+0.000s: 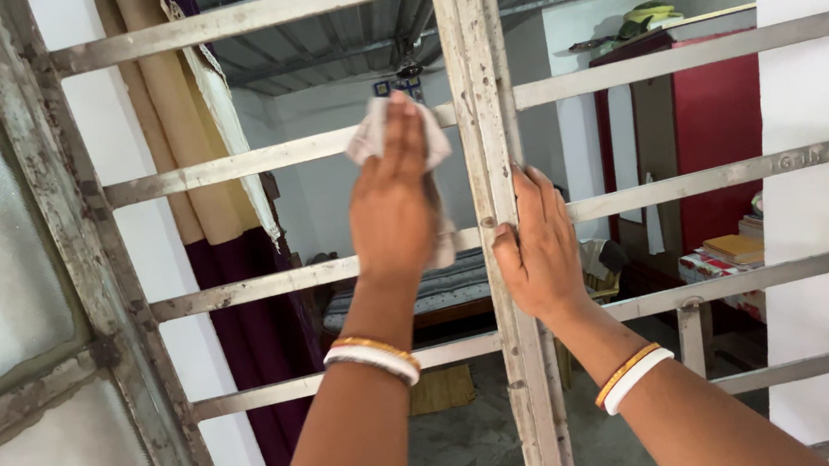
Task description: The person wipes the metal window frame with a white cloth, moving methodically across horizontal and vertical bars. The hands remain in view throughout, cleaning different sections of the frame.
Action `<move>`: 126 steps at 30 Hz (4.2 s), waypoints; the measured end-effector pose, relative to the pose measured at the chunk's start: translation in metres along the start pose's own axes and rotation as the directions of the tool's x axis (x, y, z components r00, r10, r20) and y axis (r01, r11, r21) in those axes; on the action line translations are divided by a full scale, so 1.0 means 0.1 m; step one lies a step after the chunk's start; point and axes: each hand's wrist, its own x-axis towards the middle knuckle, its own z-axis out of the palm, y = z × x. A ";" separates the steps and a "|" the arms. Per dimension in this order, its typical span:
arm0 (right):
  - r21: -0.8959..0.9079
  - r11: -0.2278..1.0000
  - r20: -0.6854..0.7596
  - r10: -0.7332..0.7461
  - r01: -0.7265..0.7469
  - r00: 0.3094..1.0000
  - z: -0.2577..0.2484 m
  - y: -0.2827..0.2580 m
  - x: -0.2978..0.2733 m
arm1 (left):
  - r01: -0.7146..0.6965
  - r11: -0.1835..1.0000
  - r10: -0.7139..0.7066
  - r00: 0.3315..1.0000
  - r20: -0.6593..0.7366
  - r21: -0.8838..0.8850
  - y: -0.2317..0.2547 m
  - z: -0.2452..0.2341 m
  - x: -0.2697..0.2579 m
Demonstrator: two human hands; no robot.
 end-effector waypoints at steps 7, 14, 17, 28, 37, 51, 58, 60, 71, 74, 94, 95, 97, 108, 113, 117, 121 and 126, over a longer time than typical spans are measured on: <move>-0.031 1.000 0.017 0.006 -0.005 1.000 0.01 0.03 -0.02 | -0.089 0.956 0.087 0.996 0.018 0.281 -0.33 -0.09 -0.04; -0.035 0.999 0.015 0.020 -0.019 1.000 0.01 -0.01 -0.02 | 0.114 0.993 -0.114 0.993 -0.006 0.022 -0.33 -0.15 -0.06; -0.027 1.000 0.014 0.009 -0.008 1.000 -0.01 -0.02 0.00 | -0.015 1.000 0.015 1.000 -0.019 0.022 -0.11 -0.02 -0.05; -0.026 1.000 0.056 -0.008 0.010 0.998 -0.05 0.01 0.01 | 0.219 0.974 -0.218 0.976 0.021 -0.049 -0.36 -0.32 -0.09; 0.219 0.975 -0.098 -0.008 0.029 0.995 -0.15 -0.61 0.28 | 0.527 0.179 -0.522 0.766 0.374 -0.831 0.02 -0.37 -0.03; 0.538 0.823 0.121 0.140 -0.183 0.983 0.14 -0.75 0.87 | 0.723 -0.141 -0.325 0.611 0.722 -0.676 -0.06 -0.70 0.07; -0.037 0.958 -0.045 -0.287 0.286 0.957 0.21 -0.40 1.09 | 0.369 0.889 -0.298 0.916 0.267 -0.273 -0.42 -0.85 -0.32; -0.082 0.943 -0.014 -0.323 0.321 0.946 0.38 -0.43 1.08 | 0.248 0.957 -0.218 0.958 0.185 -0.154 -0.48 -0.86 -0.31; -0.068 0.908 0.112 -0.404 0.413 0.908 0.13 -0.39 1.13 | 0.254 0.966 -0.241 0.950 0.197 -0.043 -0.07 -0.53 0.05; -0.113 0.923 0.186 -0.343 0.367 0.921 0.13 -0.36 1.13 | 0.171 0.982 -0.187 0.946 0.267 0.081 -0.11 -0.50 0.09; -0.085 0.934 0.026 -0.346 0.347 0.938 0.53 -0.61 1.08 | 0.306 0.940 -0.339 0.889 0.308 0.151 -1.13 -1.06 -0.80; -0.080 0.937 0.026 -0.340 0.341 0.940 0.56 -0.63 1.08 | 0.288 0.944 -0.325 0.890 0.319 0.160 -1.15 -1.01 -0.82; -0.071 0.942 0.027 -0.328 0.329 0.944 0.61 -0.67 1.07 | 0.251 0.952 -0.299 0.891 0.341 0.177 -1.14 -0.91 -0.82; -0.035 0.971 -0.096 -0.238 0.236 0.966 0.55 -0.69 0.92 | 0.207 0.961 -0.261 0.896 0.359 0.183 -1.00 -0.71 -0.82; 0.044 0.967 -0.103 -0.244 0.250 0.964 0.82 -0.94 0.92 | 0.216 0.959 -0.268 0.901 0.342 0.182 -0.98 -0.70 -0.83; 0.134 0.959 -0.057 -0.245 0.251 0.968 0.80 -0.97 0.94 | 0.226 0.954 -0.287 0.880 0.378 0.199 -0.97 -0.72 -0.81; 0.047 0.984 -0.182 -0.160 0.171 0.970 0.67 -0.89 0.89 | 0.231 0.951 -0.297 0.865 0.405 0.204 -0.95 -0.76 -0.79; 0.033 0.983 -0.167 -0.175 0.183 0.970 0.90 -0.99 0.85 | 0.199 0.955 -0.266 0.900 0.346 0.219 -0.94 -0.75 -0.80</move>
